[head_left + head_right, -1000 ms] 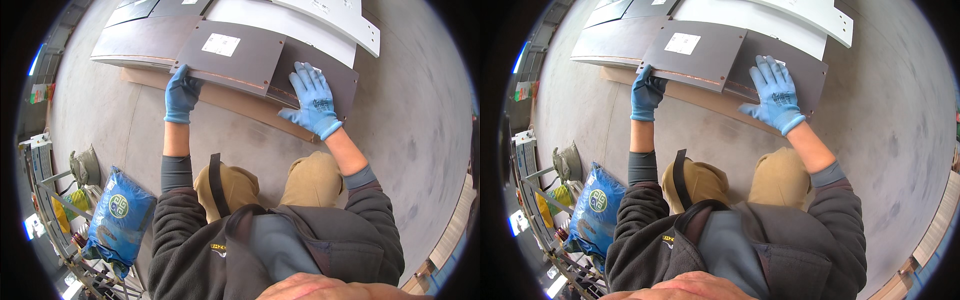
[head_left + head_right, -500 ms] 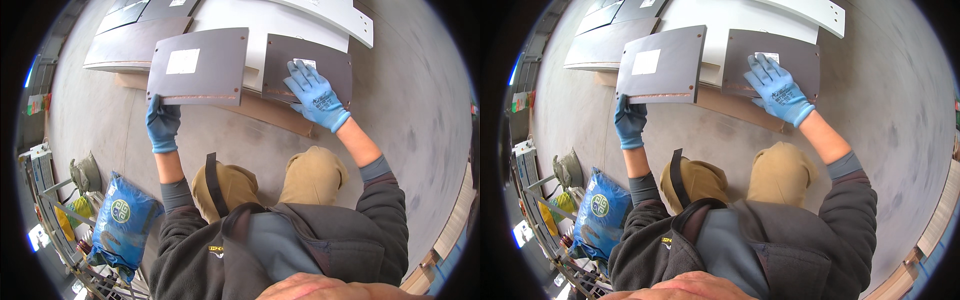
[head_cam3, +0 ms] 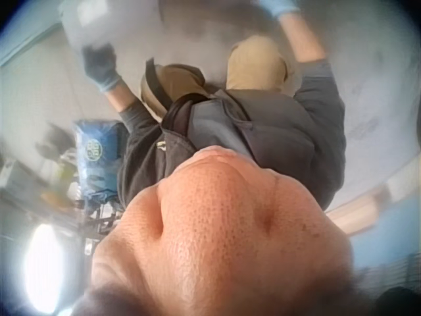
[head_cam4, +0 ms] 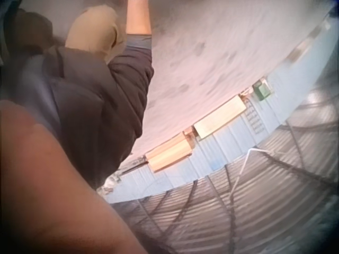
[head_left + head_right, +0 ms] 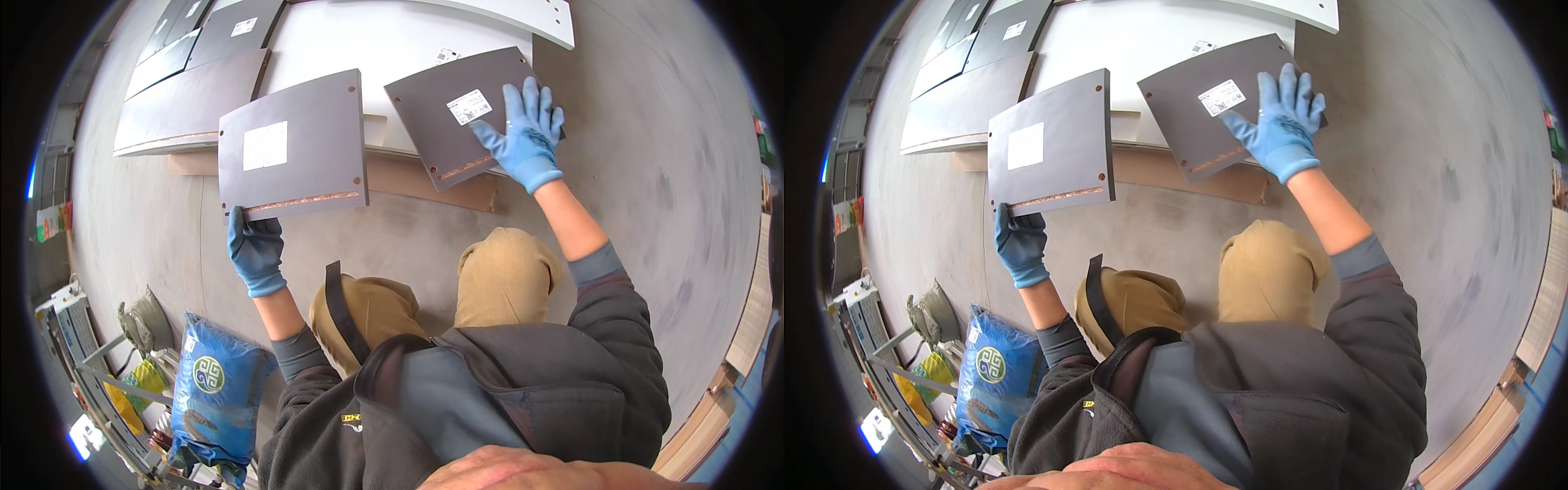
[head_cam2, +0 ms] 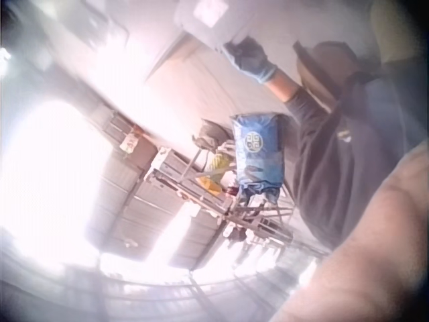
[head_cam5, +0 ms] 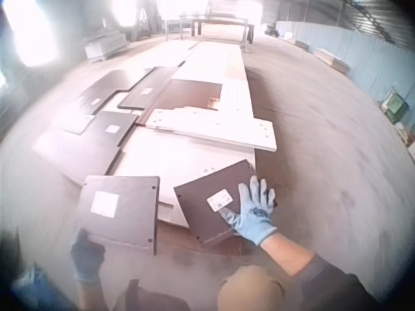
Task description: The person kneels to handle and stack several flat panels, then stands at a workbench to clear tools and debris. They wipe the workbench surface with a cloth, moving items aside and returning them, and continue wiping different areas of the bench.
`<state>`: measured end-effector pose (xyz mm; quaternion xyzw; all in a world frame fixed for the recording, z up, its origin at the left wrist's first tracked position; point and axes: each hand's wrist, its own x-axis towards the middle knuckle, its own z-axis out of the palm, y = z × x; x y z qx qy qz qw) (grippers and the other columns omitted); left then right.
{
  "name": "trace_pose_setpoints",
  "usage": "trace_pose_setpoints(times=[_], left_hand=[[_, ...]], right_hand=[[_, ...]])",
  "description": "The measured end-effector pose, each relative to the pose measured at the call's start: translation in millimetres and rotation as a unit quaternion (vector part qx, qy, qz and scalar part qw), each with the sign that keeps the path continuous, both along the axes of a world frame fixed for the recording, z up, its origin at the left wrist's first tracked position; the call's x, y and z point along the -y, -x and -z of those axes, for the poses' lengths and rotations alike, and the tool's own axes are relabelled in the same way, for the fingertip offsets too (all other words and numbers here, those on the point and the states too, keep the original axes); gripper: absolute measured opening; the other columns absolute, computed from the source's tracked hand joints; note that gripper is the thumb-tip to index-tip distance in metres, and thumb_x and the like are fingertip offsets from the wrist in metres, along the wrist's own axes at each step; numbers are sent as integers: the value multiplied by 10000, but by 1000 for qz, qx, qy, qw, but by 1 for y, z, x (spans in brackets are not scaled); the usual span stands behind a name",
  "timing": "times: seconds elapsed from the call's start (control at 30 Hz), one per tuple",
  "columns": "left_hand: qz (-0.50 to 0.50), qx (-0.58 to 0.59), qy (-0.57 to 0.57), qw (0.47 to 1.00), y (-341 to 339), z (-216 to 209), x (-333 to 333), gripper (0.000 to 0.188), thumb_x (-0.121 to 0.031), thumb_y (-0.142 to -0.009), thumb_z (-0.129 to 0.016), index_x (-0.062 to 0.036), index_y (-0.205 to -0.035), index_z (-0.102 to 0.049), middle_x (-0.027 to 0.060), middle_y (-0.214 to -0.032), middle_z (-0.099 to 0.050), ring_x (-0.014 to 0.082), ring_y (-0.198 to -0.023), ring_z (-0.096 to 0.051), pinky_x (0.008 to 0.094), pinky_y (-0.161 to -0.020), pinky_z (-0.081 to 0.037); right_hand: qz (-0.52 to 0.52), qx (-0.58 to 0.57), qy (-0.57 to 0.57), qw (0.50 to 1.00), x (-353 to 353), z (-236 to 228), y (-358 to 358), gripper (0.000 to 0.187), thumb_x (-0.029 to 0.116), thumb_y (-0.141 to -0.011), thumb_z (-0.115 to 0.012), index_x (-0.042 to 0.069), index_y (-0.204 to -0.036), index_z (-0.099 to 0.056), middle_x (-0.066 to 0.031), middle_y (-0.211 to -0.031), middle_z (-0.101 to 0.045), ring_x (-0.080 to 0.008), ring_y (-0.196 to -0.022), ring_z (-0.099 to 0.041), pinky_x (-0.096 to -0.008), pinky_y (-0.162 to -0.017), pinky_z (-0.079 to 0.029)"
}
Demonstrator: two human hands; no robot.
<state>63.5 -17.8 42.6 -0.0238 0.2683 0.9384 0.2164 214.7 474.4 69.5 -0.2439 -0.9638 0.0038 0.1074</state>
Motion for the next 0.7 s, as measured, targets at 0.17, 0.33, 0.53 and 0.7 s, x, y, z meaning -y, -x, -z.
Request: trace_pose_setpoints(times=[0.17,0.33,0.53,0.7], left_hand=[[2,-1,37,999,11,-3,9,281,-150,-1104,-595,-84,-1363,-682,95,-1315,-769,231,-1169,-759,442,-974,-641],[-11,-3,55,998,9,0,4,303,-158,-1104,-598,-57,-1382,-663,113,-1335,-757,237,-1172,-757,435,-960,-645],[-4,9,53,999,3,-4,-7,290,-163,-1100,-610,-49,-1358,-677,119,-1320,-762,241,-1164,-759,438,-942,-655],[-12,-1,63,998,2,-11,-3,265,-161,-1099,-618,-42,-1325,-690,122,-1304,-767,241,-1164,-758,444,-941,-659]], right_hand=[[-187,-73,-21,979,-49,17,10,971,854,-898,-555,124,-1539,-562,-233,-1703,-355,-464,-1589,-263,-604,-1291,-192],[-404,-21,-11,914,-111,3,31,890,793,-933,-570,149,-1548,-562,-182,-1713,-389,-424,-1576,-334,-598,-1292,-249],[-389,10,-85,917,-86,-42,48,768,654,-959,-649,133,-1519,-577,-138,-1709,-429,-403,-1559,-396,-559,-1261,-351],[-275,67,1,959,16,-43,-13,805,683,-905,-700,167,-1513,-590,-180,-1697,-408,-438,-1571,-355,-639,-1265,-270]])
